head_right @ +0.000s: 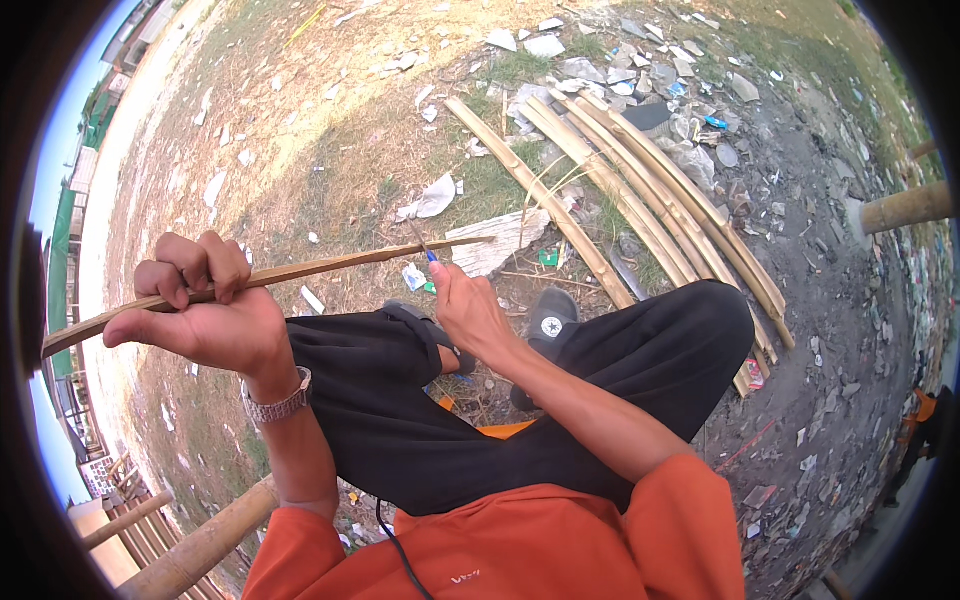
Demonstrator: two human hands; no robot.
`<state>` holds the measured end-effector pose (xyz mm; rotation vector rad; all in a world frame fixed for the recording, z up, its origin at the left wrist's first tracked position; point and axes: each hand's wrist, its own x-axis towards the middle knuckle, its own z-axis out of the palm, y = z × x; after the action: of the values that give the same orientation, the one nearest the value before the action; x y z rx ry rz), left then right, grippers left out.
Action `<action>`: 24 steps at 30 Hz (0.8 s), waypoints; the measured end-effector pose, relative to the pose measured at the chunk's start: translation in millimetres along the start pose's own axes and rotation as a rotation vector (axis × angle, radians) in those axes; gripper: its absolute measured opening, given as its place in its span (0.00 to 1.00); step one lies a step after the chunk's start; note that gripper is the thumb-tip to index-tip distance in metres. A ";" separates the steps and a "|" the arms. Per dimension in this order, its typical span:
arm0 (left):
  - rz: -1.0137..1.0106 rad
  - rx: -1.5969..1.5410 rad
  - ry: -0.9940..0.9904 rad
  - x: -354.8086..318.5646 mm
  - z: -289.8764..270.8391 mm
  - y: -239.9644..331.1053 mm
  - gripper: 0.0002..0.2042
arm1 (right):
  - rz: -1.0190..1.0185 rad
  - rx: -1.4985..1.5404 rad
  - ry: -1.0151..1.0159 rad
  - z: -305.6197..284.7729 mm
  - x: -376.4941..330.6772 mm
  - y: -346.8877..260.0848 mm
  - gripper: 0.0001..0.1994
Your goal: The person sits cross-legged on the ground and uses a small knife to shave and smooth a long bamboo stick. They hold the stick with their left hand and carefully scrape along its length with the knife in their right hand, rotating the stick to work on different sides.
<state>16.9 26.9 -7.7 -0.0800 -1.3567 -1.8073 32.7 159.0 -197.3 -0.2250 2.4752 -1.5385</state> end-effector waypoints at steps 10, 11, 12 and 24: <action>-0.022 -0.015 -0.054 -6.9 6.2 3.9 0.30 | 0.022 -0.076 -0.012 -1.8 1.9 9.3 0.23; -0.027 -0.024 -0.049 -6.0 6.1 4.4 0.30 | 0.043 -0.089 -0.035 -2.7 4.7 10.5 0.24; -0.035 -0.029 -0.046 -5.8 6.0 5.0 0.30 | 0.067 -0.097 -0.059 -2.7 5.5 11.7 0.25; -0.023 -0.025 -0.108 -13.7 17.6 2.1 0.29 | 0.278 -0.341 -0.041 -11.3 21.2 102.7 0.27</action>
<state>19.6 49.0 -5.8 -0.1786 -1.4154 -1.8621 7.8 208.8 -286.8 0.0351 2.5909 -0.9916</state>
